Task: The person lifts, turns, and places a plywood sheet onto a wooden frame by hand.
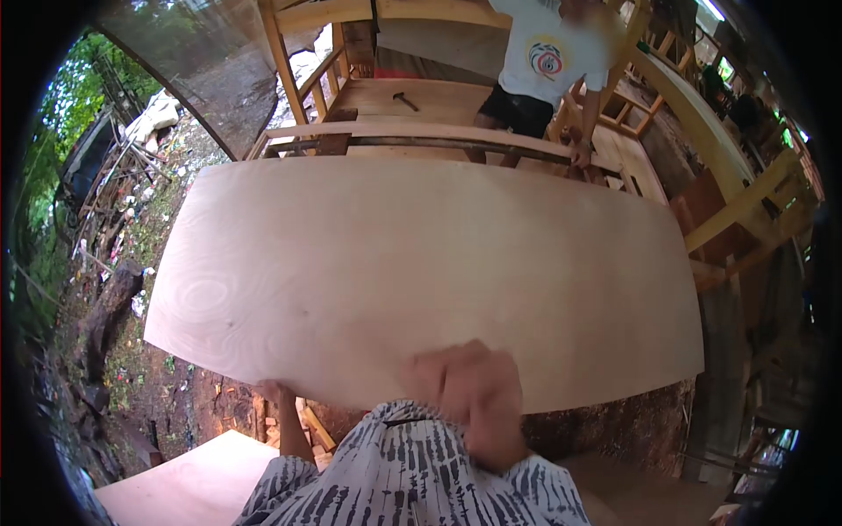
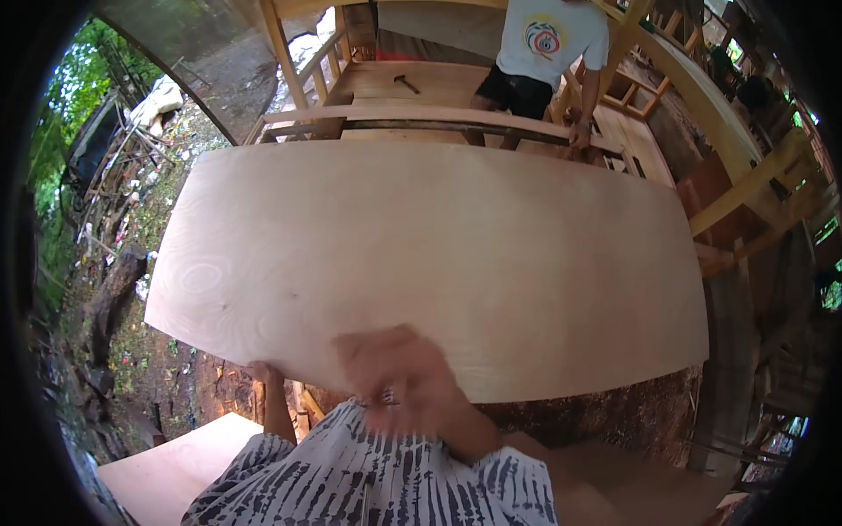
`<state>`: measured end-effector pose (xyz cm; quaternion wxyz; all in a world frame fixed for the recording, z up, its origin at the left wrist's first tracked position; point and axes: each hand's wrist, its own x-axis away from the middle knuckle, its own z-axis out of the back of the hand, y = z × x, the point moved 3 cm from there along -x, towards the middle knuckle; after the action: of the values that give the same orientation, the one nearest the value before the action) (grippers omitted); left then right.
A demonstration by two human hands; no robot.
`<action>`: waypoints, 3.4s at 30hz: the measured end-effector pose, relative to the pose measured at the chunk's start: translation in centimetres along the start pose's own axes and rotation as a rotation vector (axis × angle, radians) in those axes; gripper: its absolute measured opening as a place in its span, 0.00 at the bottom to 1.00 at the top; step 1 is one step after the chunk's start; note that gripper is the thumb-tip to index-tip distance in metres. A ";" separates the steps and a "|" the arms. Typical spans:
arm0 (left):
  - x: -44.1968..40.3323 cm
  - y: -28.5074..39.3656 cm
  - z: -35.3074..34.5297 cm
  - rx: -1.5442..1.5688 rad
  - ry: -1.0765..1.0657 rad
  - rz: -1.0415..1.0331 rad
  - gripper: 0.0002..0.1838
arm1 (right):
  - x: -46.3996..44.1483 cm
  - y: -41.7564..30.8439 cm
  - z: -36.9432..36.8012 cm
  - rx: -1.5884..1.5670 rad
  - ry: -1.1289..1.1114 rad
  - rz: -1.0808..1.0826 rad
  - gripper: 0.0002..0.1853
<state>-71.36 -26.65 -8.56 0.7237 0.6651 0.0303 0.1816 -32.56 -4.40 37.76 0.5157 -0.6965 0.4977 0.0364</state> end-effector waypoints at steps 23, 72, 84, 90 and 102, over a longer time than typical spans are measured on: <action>0.5 0.3 -0.3 -0.072 0.018 0.016 0.28 | -2.8 -2.2 -7.9 -0.609 -0.580 0.240 0.24; 2.0 1.7 -0.6 -0.193 0.096 0.076 0.31 | -1.7 -2.2 -7.6 -0.582 -0.580 0.107 0.20; 1.6 1.3 0.4 -0.201 0.082 0.057 0.30 | -1.6 -3.4 -8.0 -0.519 -0.524 0.273 0.23; 1.4 1.4 0.2 -0.191 0.068 0.053 0.29 | -0.9 -2.7 -7.7 -0.406 -0.404 0.465 0.21; 0.9 0.2 0.5 -0.172 0.070 -0.032 0.28 | 3.7 2.7 6.0 0.551 0.242 -0.096 0.16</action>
<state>-70.44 -26.84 -8.14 0.7795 0.5932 0.0506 0.1949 -29.93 -2.23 31.07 0.6231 -0.5526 0.5132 -0.2077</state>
